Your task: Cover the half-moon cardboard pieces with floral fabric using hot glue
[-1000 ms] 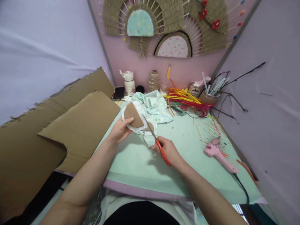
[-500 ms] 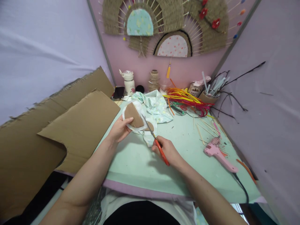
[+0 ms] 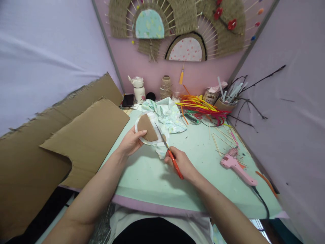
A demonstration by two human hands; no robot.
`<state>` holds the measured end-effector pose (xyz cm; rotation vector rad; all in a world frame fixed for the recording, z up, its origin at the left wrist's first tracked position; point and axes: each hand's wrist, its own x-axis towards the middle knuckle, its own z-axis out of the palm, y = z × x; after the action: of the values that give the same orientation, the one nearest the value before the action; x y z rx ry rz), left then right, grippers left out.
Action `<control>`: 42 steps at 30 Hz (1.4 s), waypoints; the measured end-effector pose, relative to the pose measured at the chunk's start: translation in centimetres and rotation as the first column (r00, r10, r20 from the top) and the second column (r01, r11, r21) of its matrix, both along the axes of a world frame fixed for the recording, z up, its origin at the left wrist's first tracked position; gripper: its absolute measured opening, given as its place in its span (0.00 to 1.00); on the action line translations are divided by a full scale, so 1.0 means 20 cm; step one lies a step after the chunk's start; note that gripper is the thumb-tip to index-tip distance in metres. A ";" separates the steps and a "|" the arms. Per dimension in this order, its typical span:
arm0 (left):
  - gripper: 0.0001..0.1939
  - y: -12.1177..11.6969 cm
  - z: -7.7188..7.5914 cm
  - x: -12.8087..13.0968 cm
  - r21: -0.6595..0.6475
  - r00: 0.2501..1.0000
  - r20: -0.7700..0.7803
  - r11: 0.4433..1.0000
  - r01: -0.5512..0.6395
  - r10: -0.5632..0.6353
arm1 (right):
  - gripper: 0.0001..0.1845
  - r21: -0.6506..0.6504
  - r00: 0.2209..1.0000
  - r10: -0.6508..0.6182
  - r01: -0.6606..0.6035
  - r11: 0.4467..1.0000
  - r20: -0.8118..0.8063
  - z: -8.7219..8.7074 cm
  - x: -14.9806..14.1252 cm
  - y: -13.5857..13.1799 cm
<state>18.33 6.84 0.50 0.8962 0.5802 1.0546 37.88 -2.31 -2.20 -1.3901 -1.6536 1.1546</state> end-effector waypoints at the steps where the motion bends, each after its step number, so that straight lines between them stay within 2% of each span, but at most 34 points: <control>1: 0.24 0.00 0.00 0.00 -0.001 1.000 -0.001 1.000 -0.001 0.001 | 0.20 0.008 1.000 -0.008 0.008 1.000 0.003 0.00 0.00 0.00; 6: 0.24 0.00 0.00 0.00 -0.007 1.000 -0.004 1.000 0.003 -0.003 | 0.19 0.023 0.998 -0.058 0.058 0.998 0.026 0.01 -0.01 0.00; 13: 0.25 0.00 0.01 -0.01 -0.012 1.000 -0.020 1.000 -0.013 0.013 | 0.20 0.023 0.996 -0.092 0.092 0.996 -0.003 -0.03 0.00 0.01; 23: 0.21 0.02 0.00 -0.02 -0.005 0.999 -0.023 1.000 -0.024 0.023 | 0.14 0.011 0.999 -0.023 0.022 1.000 0.040 0.00 -0.01 0.00; 35: 0.24 -0.01 0.03 -0.02 -0.027 0.996 -0.087 0.999 0.034 -0.036 | 0.19 0.038 0.999 -0.019 0.018 0.999 0.039 0.00 0.00 0.00; 42: 0.23 -0.01 0.03 -0.02 -0.037 0.995 -0.093 0.999 0.034 -0.038 | 0.20 0.025 0.997 -0.074 0.074 0.997 0.020 -0.02 0.00 0.01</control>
<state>18.02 6.69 1.08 0.9254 0.6570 0.9706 37.83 -2.12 -2.52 -1.4405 -1.6115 1.0784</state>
